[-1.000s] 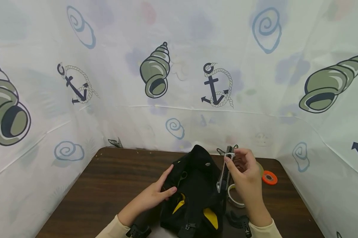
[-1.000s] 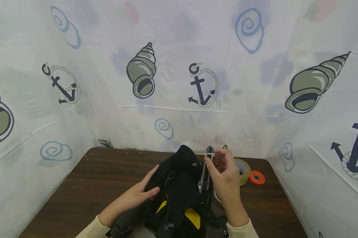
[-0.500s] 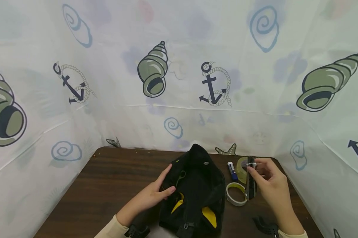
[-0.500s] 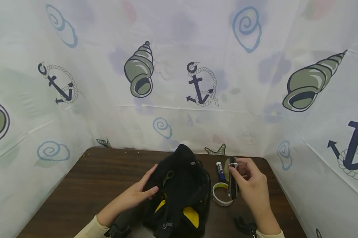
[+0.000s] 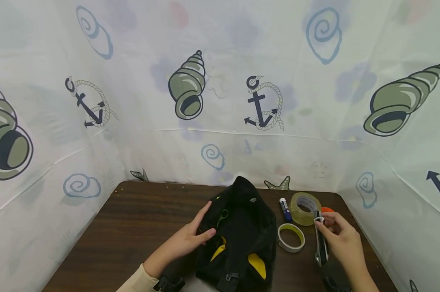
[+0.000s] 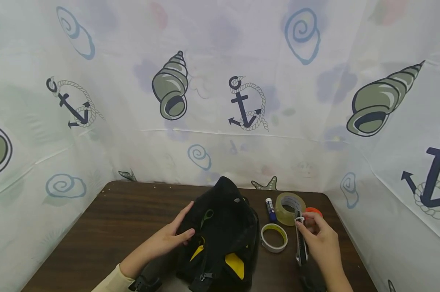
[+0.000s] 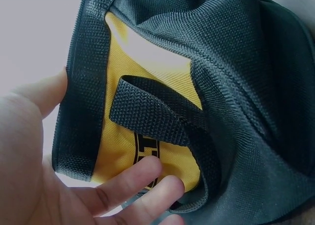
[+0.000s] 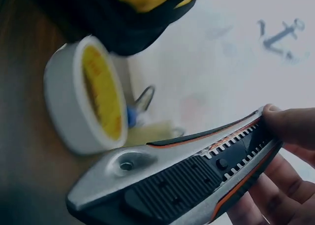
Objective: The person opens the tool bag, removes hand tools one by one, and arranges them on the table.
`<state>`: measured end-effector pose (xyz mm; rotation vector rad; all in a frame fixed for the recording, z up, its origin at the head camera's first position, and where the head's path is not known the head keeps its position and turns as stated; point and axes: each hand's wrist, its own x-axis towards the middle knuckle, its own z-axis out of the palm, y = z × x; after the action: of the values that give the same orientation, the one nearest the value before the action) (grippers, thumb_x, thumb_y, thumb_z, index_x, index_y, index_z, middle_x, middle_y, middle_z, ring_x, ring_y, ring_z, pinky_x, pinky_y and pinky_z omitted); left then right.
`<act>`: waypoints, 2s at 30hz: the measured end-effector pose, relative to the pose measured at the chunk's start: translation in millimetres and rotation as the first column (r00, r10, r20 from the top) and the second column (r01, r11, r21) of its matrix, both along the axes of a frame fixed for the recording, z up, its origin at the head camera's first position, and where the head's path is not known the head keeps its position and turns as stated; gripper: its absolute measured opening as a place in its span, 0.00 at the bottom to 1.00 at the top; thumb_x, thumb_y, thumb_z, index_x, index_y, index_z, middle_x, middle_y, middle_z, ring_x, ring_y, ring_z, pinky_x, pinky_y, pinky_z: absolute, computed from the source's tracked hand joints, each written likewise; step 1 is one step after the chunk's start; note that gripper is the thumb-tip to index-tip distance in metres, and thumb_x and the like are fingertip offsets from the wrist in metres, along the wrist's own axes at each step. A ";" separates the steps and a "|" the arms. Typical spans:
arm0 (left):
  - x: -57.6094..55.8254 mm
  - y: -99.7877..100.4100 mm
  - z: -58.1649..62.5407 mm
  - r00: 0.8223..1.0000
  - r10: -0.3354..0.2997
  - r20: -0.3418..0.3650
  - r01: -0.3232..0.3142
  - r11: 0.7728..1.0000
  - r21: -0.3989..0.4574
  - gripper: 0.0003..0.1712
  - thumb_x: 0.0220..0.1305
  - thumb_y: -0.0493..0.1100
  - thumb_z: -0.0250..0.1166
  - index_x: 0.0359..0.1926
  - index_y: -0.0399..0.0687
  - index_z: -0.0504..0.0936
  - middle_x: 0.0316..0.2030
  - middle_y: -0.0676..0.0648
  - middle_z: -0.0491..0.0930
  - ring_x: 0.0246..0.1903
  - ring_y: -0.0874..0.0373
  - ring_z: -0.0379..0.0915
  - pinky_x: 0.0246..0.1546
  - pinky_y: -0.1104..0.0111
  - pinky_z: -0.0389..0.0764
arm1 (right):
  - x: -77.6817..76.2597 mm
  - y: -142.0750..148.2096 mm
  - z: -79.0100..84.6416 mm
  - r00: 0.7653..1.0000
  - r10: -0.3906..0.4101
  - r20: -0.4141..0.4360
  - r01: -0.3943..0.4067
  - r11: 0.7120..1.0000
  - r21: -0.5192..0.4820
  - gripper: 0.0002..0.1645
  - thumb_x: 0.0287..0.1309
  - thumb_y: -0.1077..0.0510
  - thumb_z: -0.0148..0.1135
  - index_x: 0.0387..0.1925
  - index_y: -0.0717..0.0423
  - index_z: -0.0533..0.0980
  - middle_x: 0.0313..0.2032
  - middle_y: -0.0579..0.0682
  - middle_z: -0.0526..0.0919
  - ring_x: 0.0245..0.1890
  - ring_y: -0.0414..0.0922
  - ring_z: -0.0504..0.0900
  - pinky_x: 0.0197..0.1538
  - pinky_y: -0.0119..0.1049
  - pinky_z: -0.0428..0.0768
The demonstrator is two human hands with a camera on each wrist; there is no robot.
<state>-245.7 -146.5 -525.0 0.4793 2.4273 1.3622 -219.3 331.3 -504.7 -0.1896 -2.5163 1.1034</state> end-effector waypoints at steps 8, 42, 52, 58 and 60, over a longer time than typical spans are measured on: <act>-1.6 6.5 1.2 1.000 -0.020 0.003 0.020 1.000 0.011 0.50 0.80 0.68 0.61 0.83 0.97 0.34 0.52 0.45 0.88 0.43 0.54 0.87 0.51 0.51 0.83 | -6.9 25.9 -44.4 0.993 -0.008 0.121 0.023 0.993 -0.119 0.29 0.68 0.44 0.77 0.60 0.58 0.84 0.38 0.42 0.87 0.32 0.30 0.79 0.35 0.26 0.77; 1.2 -0.4 -0.7 1.000 -0.007 0.012 0.007 1.000 0.009 0.50 0.80 0.68 0.61 0.82 0.99 0.34 0.45 0.49 0.88 0.42 0.51 0.86 0.53 0.51 0.84 | -18.6 32.6 -80.0 0.956 0.096 0.277 -0.058 0.988 -0.144 0.28 0.71 0.57 0.73 0.66 0.65 0.75 0.48 0.61 0.88 0.35 0.34 0.81 0.38 0.30 0.80; -0.9 -0.4 -0.6 1.000 -0.006 0.013 0.005 1.000 0.008 0.50 0.79 0.69 0.61 0.82 1.00 0.34 0.48 0.49 0.88 0.42 0.54 0.86 0.54 0.50 0.84 | -20.7 33.3 -75.6 0.940 0.101 0.327 -0.079 0.994 -0.079 0.33 0.69 0.48 0.77 0.65 0.63 0.80 0.51 0.62 0.89 0.42 0.40 0.86 0.39 0.31 0.81; 0.2 -0.5 0.0 1.000 -0.010 0.006 0.010 1.000 0.005 0.49 0.81 0.67 0.60 0.82 0.99 0.33 0.48 0.49 0.89 0.42 0.53 0.86 0.54 0.49 0.84 | -21.3 36.4 -78.7 0.933 0.100 0.345 -0.079 0.994 -0.076 0.34 0.68 0.45 0.78 0.66 0.60 0.81 0.49 0.59 0.89 0.40 0.40 0.84 0.38 0.32 0.80; 0.6 -0.3 0.4 1.000 -0.010 0.002 0.010 1.000 0.002 0.50 0.80 0.67 0.60 0.83 0.98 0.33 0.47 0.49 0.89 0.42 0.53 0.86 0.53 0.49 0.84 | -20.8 37.4 -79.3 0.933 0.099 0.346 -0.082 0.995 -0.063 0.33 0.67 0.44 0.78 0.66 0.57 0.83 0.48 0.58 0.89 0.41 0.41 0.84 0.38 0.33 0.80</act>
<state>-245.1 -146.8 -524.6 0.4894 2.4189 1.3603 -240.0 368.7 -583.9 -0.3097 -2.8361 1.2624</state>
